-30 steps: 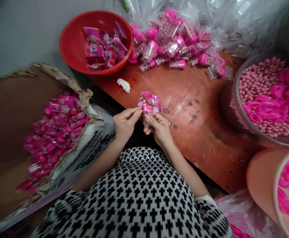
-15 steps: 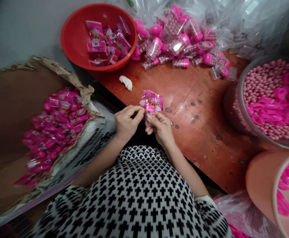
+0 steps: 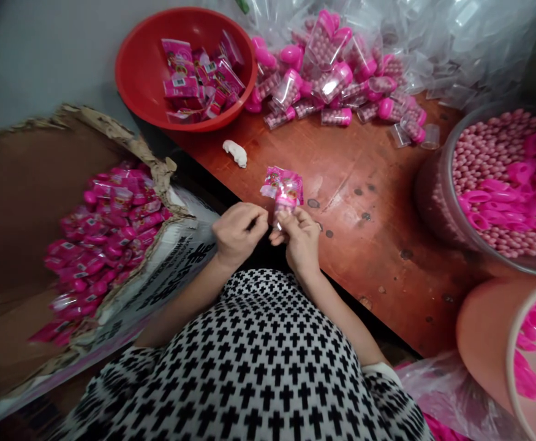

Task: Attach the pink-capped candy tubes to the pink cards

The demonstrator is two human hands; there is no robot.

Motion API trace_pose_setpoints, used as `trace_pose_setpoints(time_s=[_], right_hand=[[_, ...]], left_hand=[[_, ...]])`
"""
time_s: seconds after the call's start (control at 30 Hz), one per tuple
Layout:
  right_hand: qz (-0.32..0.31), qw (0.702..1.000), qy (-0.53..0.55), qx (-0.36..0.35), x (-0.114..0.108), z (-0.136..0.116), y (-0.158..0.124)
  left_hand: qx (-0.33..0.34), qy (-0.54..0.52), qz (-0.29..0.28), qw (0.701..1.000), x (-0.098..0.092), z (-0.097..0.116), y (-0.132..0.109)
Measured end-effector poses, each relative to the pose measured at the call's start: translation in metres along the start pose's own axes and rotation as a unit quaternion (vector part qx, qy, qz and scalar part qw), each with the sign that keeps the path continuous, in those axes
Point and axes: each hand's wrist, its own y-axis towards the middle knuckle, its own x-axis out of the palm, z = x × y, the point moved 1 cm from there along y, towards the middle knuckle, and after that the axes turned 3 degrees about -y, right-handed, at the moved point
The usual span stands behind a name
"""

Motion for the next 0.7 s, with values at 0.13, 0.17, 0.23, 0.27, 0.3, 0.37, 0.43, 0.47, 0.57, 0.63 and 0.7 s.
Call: trace_pose_setpoints(time_s=[0.13,0.17,0.23,0.27,0.3,0.37,0.43,0.47,0.57,0.63,0.7], right_hand=[[-0.005,0.999,-0.015,-0.033,-0.001,0.000,0.005],[-0.017,0.999,-0.019,-0.029,-0.001,0.000,0.005],[-0.037,0.999,-0.025,-0.016,0.000,0.000,0.003],[-0.044,0.999,-0.031,-0.011,0.000,0.000,0.001],[-0.051,0.998,-0.038,-0.008,0.001,0.000,0.000],[-0.067,0.996,-0.058,-0.004,0.002,-0.001,-0.003],[-0.072,0.994,-0.078,-0.007,0.002,-0.002,-0.004],[-0.071,0.994,-0.088,-0.008,0.002,-0.002,-0.005],[-0.069,0.991,-0.114,-0.013,0.001,-0.003,-0.005],[-0.078,0.987,-0.141,-0.009,0.000,-0.001,-0.005],[-0.089,0.982,-0.168,-0.003,0.000,0.000,-0.005]], left_hand=[[-0.056,-0.068,-0.006,0.996,-0.002,0.005,-0.009],[-0.118,-0.088,0.017,0.989,-0.003,0.001,-0.009],[-0.252,-0.153,0.062,0.954,-0.003,-0.008,-0.008],[-0.307,-0.207,0.071,0.926,-0.002,-0.013,-0.006],[-0.347,-0.269,0.067,0.896,0.000,-0.016,-0.004],[-0.394,-0.379,0.032,0.837,0.005,-0.020,0.001],[-0.422,-0.435,-0.004,0.796,0.009,-0.018,0.005],[-0.434,-0.447,-0.012,0.782,0.010,-0.016,0.007],[-0.459,-0.472,0.004,0.753,0.012,-0.011,0.010],[-0.466,-0.489,0.022,0.737,0.014,-0.011,0.011],[-0.466,-0.485,0.041,0.739,0.016,-0.014,0.012]])
